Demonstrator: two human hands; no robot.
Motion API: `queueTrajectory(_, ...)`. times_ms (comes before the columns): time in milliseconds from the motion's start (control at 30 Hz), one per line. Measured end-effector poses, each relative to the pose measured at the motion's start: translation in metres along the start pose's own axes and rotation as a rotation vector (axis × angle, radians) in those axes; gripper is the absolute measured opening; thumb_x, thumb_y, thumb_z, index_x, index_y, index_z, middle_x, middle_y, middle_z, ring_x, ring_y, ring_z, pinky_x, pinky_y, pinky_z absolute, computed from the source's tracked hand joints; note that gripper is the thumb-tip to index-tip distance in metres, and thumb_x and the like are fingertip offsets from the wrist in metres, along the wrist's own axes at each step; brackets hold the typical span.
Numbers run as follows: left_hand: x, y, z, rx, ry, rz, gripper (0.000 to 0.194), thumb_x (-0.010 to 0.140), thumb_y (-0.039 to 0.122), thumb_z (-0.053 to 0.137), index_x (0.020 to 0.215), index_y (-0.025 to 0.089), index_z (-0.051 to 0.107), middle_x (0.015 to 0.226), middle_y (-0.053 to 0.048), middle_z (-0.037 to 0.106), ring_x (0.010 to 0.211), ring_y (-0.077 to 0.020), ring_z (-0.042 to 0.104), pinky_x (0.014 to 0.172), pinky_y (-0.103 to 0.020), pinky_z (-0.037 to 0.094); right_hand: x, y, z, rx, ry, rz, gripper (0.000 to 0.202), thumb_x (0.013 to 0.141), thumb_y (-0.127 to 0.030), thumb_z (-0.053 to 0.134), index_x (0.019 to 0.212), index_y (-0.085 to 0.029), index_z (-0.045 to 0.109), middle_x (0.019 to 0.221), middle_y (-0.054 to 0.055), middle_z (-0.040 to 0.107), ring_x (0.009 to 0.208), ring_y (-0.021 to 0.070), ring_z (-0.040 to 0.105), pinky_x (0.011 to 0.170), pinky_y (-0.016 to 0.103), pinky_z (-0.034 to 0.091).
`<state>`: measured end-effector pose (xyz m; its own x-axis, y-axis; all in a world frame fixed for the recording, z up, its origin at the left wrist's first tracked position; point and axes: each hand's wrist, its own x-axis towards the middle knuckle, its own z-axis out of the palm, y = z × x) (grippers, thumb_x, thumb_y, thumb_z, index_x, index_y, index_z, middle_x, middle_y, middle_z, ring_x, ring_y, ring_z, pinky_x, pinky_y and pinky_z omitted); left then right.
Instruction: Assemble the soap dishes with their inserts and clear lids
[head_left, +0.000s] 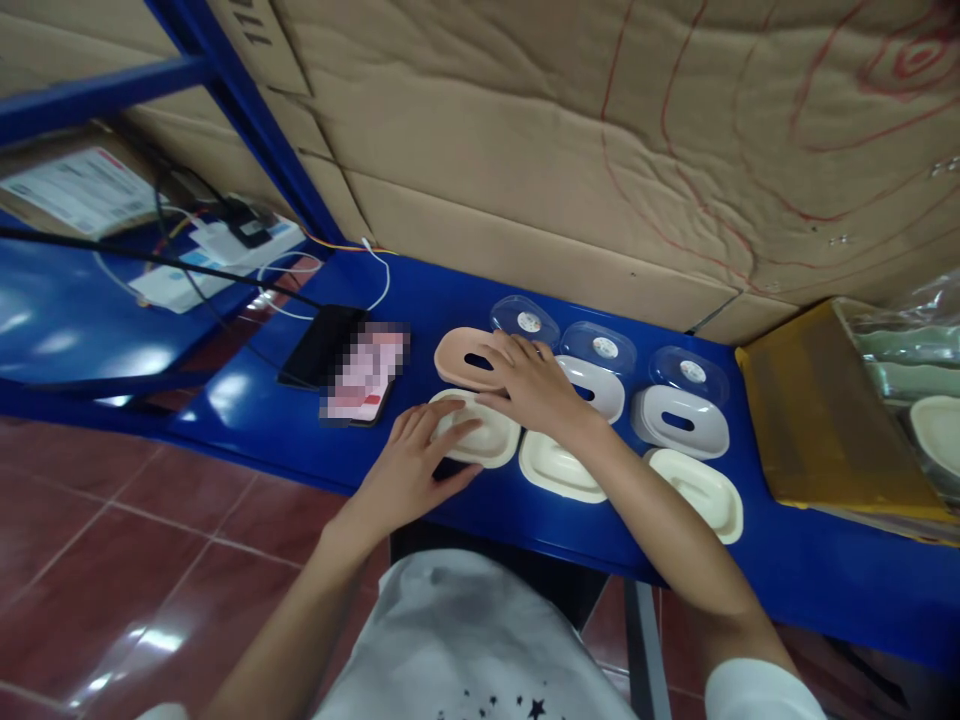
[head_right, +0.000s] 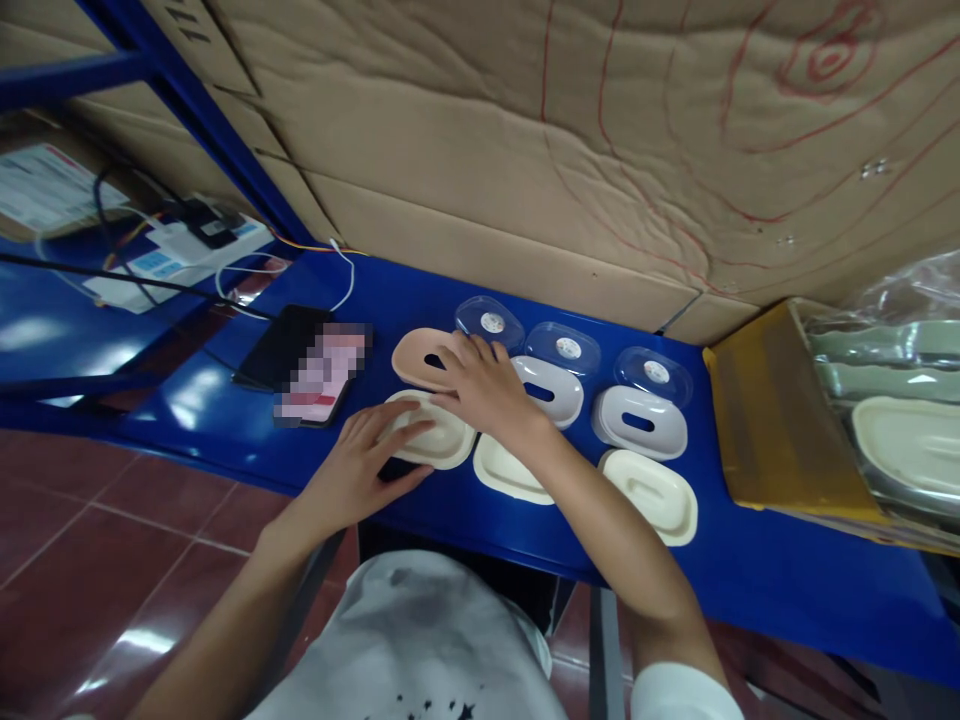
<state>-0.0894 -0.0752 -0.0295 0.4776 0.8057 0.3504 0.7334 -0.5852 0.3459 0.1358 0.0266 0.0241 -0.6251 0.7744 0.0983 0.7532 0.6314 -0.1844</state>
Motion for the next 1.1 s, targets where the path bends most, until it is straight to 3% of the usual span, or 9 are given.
queueTrajectory(167,0.005,-0.002,-0.002,-0.025,0.047,0.040,0.051,0.103,0.036,0.073,0.149,0.025,0.055,0.153,-0.017,0.056,0.144,-0.0353,0.055,0.125,-0.063,0.039,0.009,0.001,0.008,0.051,0.017,0.032,0.064,0.102,-0.045,0.073,0.156,-0.020,0.050,0.169,0.022,0.047,0.153,0.0384,0.048,0.119,0.055,0.041)
queueTrajectory(400,0.016,-0.012,0.000,-0.052,0.053,0.018,0.066,0.102,0.039,0.075,0.160,0.029,0.046,0.160,-0.017,0.050,0.149,-0.0359,0.052,0.120,-0.057,0.049,0.014,0.011,0.010,0.082,0.058,0.148,0.070,0.096,-0.047,0.078,0.154,-0.020,0.052,0.153,0.019,0.061,0.138,0.0413,0.056,0.108,0.055,0.044)
queueTrajectory(567,0.017,-0.016,0.004,-0.059,0.057,0.010,0.075,0.100,0.039,0.077,0.164,0.030,0.039,0.162,-0.018,0.047,0.150,-0.0377,0.050,0.120,-0.059,0.050,0.009,0.014,-0.009,0.098,0.112,0.175,0.071,0.092,-0.045,0.078,0.153,-0.018,0.053,0.153,0.020,0.062,0.139,0.0441,0.054,0.110,0.056,0.042)
queueTrajectory(767,0.019,-0.021,-0.001,-0.016,0.172,0.035,0.091,0.094,0.037,0.085,0.169,0.033,0.033,0.171,-0.020,0.033,0.159,-0.0419,0.040,0.122,-0.062,0.048,-0.021,-0.004,-0.038,0.144,-0.018,0.084,0.070,0.096,-0.050,0.076,0.154,-0.022,0.051,0.150,0.016,0.063,0.136,0.0409,0.056,0.108,0.055,0.043)
queueTrajectory(933,0.024,-0.018,-0.002,-0.042,0.131,0.103,0.080,0.096,0.036,0.082,0.165,0.029,0.041,0.173,-0.021,0.032,0.161,-0.0418,0.038,0.126,-0.064,0.044,-0.036,-0.023,-0.038,0.172,-0.071,-0.006,0.068,0.098,-0.047,0.075,0.156,-0.022,0.048,0.144,0.014,0.066,0.129,0.0355,0.060,0.109,0.052,0.045)
queueTrajectory(1100,0.023,-0.012,0.001,0.033,0.065,0.151,0.055,0.099,0.032,0.078,0.149,0.023,0.058,0.172,-0.022,0.039,0.161,-0.0426,0.039,0.128,-0.068,0.039,-0.038,-0.029,-0.024,0.093,-0.066,-0.028,0.075,0.096,-0.045,0.079,0.157,-0.019,0.045,0.146,0.017,0.064,0.128,0.0375,0.061,0.106,0.054,0.048)
